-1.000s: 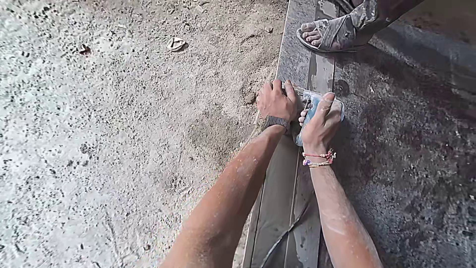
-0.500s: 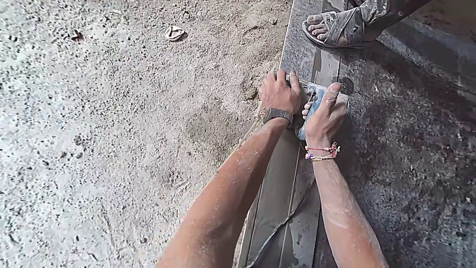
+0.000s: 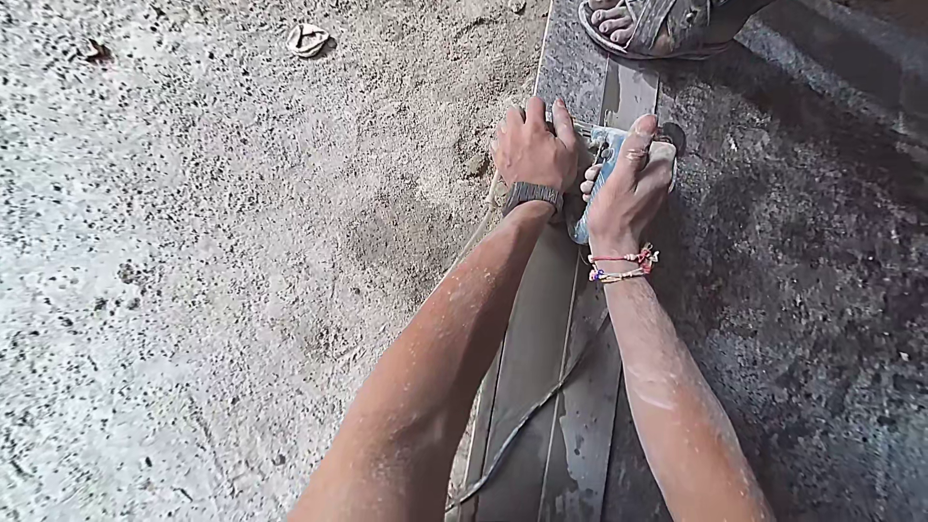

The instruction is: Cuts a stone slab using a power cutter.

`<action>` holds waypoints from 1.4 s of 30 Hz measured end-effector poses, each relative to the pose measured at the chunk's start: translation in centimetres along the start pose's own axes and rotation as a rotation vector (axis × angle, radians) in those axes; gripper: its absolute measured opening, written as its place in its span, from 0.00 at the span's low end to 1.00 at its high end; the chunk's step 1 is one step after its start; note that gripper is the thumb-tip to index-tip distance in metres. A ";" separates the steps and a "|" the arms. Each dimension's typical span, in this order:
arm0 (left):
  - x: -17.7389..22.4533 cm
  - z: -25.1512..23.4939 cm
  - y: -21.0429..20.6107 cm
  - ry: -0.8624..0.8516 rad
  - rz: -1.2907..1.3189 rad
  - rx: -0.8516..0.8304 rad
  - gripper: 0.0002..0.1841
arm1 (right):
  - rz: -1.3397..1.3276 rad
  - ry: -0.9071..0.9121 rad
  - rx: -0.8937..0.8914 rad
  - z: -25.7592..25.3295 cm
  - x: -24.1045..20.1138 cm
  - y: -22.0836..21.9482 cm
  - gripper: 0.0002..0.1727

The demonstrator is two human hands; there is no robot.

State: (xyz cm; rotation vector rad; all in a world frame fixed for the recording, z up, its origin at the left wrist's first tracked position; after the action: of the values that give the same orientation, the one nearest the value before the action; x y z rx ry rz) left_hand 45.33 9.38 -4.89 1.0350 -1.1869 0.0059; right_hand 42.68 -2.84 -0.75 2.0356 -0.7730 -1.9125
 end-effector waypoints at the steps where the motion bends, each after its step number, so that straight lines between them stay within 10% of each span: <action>1: 0.1 -0.1 0.0 0.008 0.002 -0.009 0.25 | -0.015 0.008 0.024 -0.4 0.0 -0.2 0.29; 18: 0.4 -0.9 -0.3 0.046 0.012 0.024 0.28 | 0.300 0.029 0.037 -0.9 2.2 3.5 0.36; 25: 0.3 -1.3 -0.4 0.040 0.020 -0.001 0.28 | 0.687 -0.383 -0.314 0.3 12.2 10.4 0.25; 42: 1.5 -1.7 -0.1 0.050 -0.075 -0.070 0.28 | 0.746 -0.530 -0.742 -1.8 12.3 9.8 0.18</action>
State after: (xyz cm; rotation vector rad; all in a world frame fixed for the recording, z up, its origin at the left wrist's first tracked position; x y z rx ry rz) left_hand 47.31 9.74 -3.84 1.0115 -1.0952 -0.0680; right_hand 42.41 -17.84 -5.92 0.6752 -0.6423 -1.8521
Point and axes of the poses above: each hand's wrist, its own z-axis away from the middle knuckle, its own y-axis out of the back of the hand, x = y × z, the point moved 4 cm from there along -z, towards the middle knuckle, and after that the axes turned 4 degrees about z, right-handed, at the moved point
